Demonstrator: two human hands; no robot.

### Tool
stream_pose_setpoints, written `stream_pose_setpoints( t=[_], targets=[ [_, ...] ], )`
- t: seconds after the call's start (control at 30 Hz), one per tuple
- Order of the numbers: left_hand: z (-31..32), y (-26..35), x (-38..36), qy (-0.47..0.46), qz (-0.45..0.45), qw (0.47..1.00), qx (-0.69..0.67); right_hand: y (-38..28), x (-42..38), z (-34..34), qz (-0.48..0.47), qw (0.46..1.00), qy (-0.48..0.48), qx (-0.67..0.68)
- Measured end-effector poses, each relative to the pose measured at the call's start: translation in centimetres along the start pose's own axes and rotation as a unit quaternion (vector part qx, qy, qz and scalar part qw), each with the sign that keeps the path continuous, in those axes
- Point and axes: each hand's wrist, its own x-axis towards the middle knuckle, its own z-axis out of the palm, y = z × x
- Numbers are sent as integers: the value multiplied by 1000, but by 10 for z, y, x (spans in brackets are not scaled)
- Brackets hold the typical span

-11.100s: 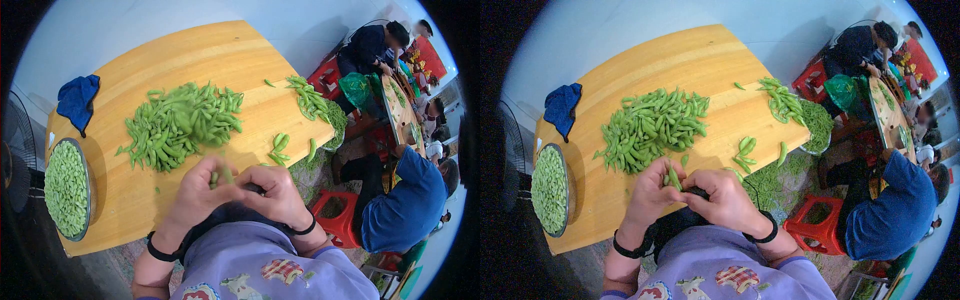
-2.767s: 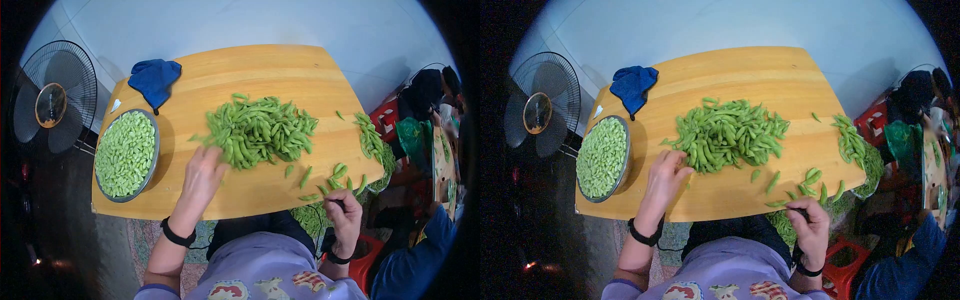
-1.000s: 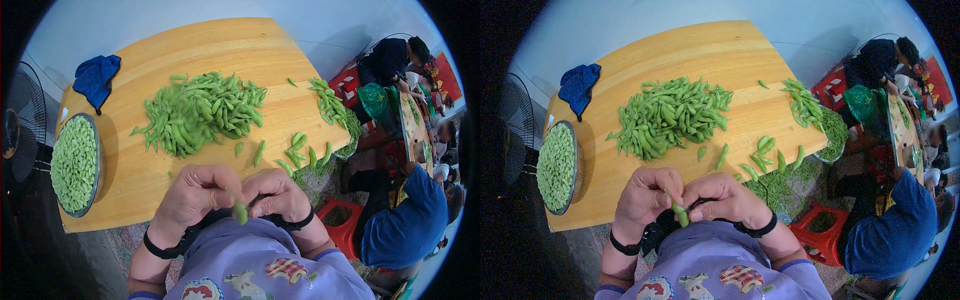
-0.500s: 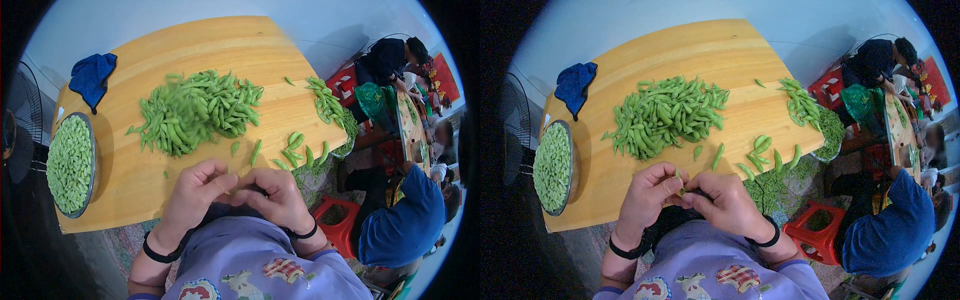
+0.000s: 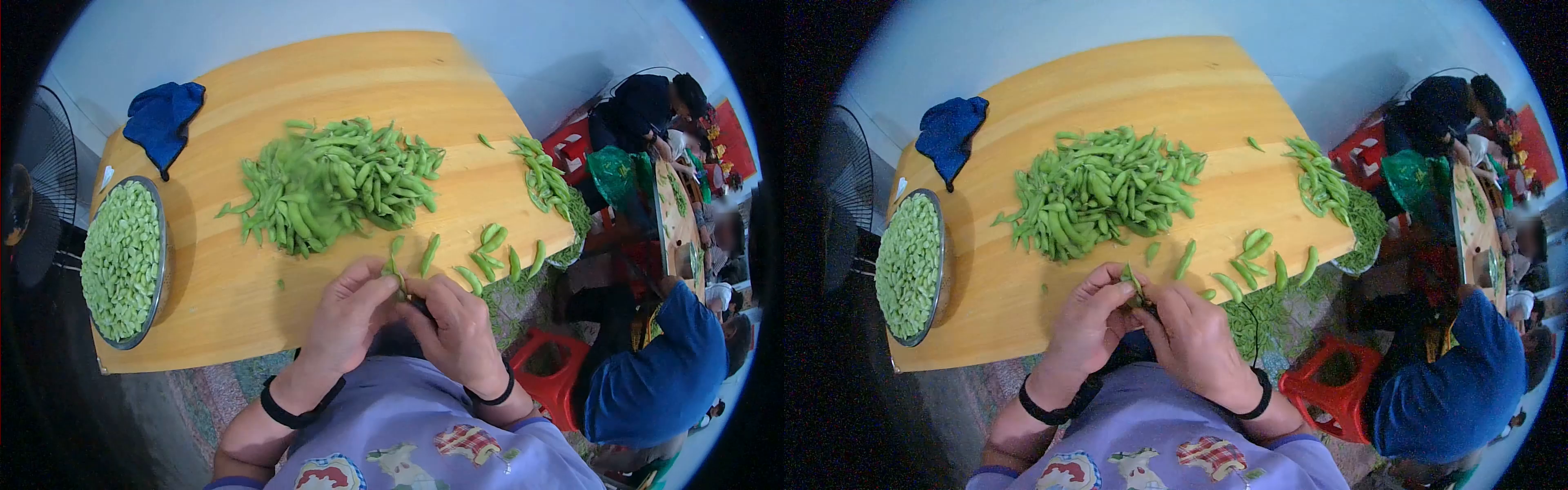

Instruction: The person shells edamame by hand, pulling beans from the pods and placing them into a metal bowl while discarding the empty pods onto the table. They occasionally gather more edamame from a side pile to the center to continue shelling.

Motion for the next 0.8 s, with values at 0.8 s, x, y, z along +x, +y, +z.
stream_pose_setpoints(
  t=[0.8],
  targets=[
    [-9, -5, -2, 58, 49, 990, 120, 11, -7, 10, 14, 998, 62, 13]
  ],
)
